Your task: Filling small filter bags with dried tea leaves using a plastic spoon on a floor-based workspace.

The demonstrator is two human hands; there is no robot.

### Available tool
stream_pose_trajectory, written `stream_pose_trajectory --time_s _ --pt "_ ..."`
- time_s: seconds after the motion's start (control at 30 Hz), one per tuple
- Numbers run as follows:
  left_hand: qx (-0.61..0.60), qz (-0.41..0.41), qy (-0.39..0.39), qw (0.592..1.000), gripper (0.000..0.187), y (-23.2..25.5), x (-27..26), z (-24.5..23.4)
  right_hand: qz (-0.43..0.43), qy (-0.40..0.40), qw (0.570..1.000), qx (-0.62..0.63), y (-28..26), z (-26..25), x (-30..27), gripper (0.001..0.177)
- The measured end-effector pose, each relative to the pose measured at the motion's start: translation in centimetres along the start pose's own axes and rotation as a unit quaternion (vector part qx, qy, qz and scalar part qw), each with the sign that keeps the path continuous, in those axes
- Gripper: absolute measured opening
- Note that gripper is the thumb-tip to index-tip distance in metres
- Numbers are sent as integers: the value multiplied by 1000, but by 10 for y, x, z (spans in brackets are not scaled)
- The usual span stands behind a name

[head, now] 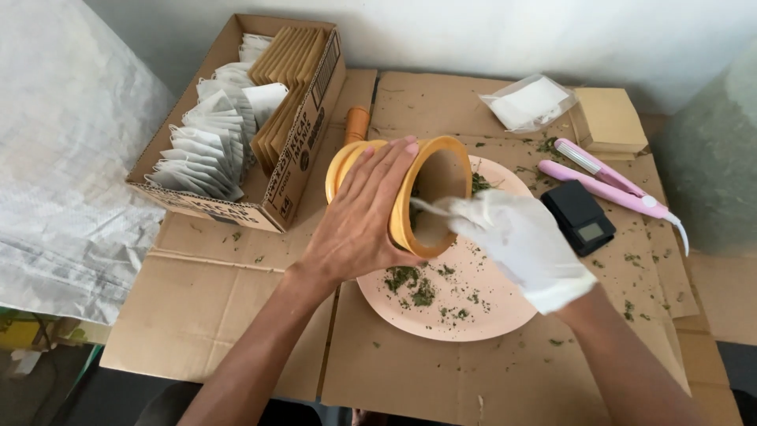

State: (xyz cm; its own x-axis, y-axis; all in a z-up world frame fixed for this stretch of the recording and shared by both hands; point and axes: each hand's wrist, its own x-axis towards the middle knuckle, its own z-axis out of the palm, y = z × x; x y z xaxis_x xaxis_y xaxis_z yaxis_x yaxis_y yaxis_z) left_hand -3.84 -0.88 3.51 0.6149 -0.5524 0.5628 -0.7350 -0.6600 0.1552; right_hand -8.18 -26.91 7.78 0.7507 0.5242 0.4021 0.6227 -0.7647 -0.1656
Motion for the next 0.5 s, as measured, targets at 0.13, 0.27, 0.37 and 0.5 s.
stream_pose_trajectory --time_s 0.13,0.27,0.37,0.5 --pt "-11 4 -2 1000 147 7 2 -12 166 -15 982 84 -2 -6 -4 30" --pt "-2 7 -13 1000 151 12 7 -14 7 45 984 -171 7 12 -3 44" --pt "-1 7 -20 1000 155 9 4 -13 70 -15 996 -51 0 4 -10 44" --pt "-7 14 -11 1000 147 14 4 -15 29 57 919 -388 -8 -4 -5 60"
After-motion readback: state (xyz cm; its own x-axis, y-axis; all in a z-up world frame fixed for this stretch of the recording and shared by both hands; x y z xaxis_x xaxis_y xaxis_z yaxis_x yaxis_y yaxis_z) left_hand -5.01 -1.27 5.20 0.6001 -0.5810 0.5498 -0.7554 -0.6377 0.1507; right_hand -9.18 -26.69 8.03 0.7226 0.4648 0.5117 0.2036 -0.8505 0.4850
